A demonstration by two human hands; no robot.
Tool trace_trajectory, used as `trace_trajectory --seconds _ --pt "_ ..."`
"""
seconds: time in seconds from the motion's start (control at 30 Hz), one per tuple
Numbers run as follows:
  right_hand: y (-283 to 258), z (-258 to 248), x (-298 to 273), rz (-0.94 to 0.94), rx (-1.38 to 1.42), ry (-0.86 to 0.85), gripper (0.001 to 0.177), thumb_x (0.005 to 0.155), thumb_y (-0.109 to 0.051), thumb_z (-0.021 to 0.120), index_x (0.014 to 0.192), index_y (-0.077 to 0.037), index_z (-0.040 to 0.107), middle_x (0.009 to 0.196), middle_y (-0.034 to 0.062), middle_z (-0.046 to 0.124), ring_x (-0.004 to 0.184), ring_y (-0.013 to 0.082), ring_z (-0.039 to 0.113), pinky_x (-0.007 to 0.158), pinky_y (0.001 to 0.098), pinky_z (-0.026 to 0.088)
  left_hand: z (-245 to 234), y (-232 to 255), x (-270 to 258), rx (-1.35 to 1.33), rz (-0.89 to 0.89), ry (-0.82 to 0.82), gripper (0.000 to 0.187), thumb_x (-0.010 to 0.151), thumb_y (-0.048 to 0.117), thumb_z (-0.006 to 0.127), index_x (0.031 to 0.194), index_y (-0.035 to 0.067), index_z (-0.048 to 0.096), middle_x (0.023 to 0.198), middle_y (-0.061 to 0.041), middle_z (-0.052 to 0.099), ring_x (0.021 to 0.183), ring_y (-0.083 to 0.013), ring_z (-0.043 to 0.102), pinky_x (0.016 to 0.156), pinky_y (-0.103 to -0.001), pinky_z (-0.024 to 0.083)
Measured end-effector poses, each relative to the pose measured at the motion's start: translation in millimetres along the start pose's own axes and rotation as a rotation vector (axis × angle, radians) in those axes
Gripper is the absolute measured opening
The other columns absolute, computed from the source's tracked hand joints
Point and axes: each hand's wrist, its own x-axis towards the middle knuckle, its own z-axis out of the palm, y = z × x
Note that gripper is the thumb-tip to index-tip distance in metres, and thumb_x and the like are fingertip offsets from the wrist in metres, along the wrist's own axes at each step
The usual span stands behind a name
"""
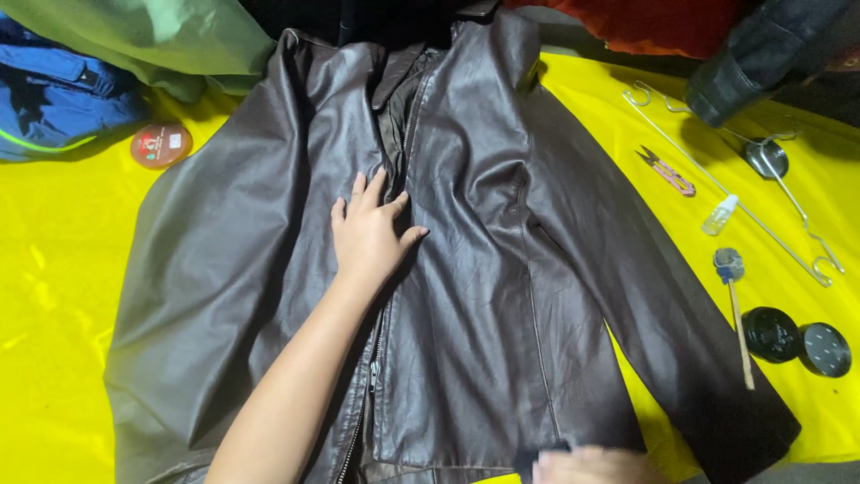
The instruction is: The person cleans a brown leather jacket laid on a yellow table. They apply a liquid with a small bottle, rub the surface with a sponge, use a brush to spread the treatment, and dry the area with a hair dryer. The process is repeated on different sections of the jacket.
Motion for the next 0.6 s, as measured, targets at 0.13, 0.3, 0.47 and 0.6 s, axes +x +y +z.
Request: trace_trajectory --seconds 0.13,0.3,0.47,0.6 --pt "43.9 -87.7 73.5 0.232 -0.227 0.437 0.034 0.099 -0.013 0.057 0.130 -0.011 0.068 0.140 0.0044 0.067 0.130 0.0185 0.064 0.110 0.0351 0.049 3.0 -2.1 -0.5 -0.005 0.001 0.025 0.061 0.076 0.053 0.083 0.128 0.022 0.072 0.160 -0.006 0.045 0.152 -0.0342 0.031 0.114 -0.063 0.027" --pt "145.6 -80.4 177.1 0.324 -0.304 0.697 0.028 0.094 -0.021 0.072 0.122 -0.025 0.075 0.124 -0.0040 0.076 0.113 0.0145 0.072 0.093 0.0333 0.057 -20.6 17.7 -2.0 0.044 -0.096 -0.089 0.059 0.079 0.048 0.084 0.132 0.026 0.071 0.162 -0.006 0.044 0.154 -0.0315 0.031 0.117 -0.061 0.027" --pt "125.4 -34.9 147.8 0.251 -0.341 0.574 0.036 0.096 -0.018 0.061 0.129 -0.028 0.071 0.134 -0.0046 0.071 0.121 0.0132 0.068 0.095 0.0345 0.056 -26.9 19.7 -1.7 0.010 -0.104 -0.141 0.057 0.082 0.044 0.084 0.133 0.023 0.070 0.162 -0.008 0.044 0.155 -0.0331 0.031 0.118 -0.062 0.026" --pt "63.4 -26.6 73.5 0.146 -0.389 0.385 0.036 0.100 -0.017 0.051 0.132 -0.022 0.066 0.143 -0.0006 0.065 0.129 0.0152 0.062 0.101 0.0374 0.050 -25.8 18.7 -1.3 0.021 -0.095 -0.131 0.056 0.083 0.045 0.082 0.134 0.024 0.070 0.163 -0.007 0.042 0.155 -0.0325 0.029 0.118 -0.062 0.025"
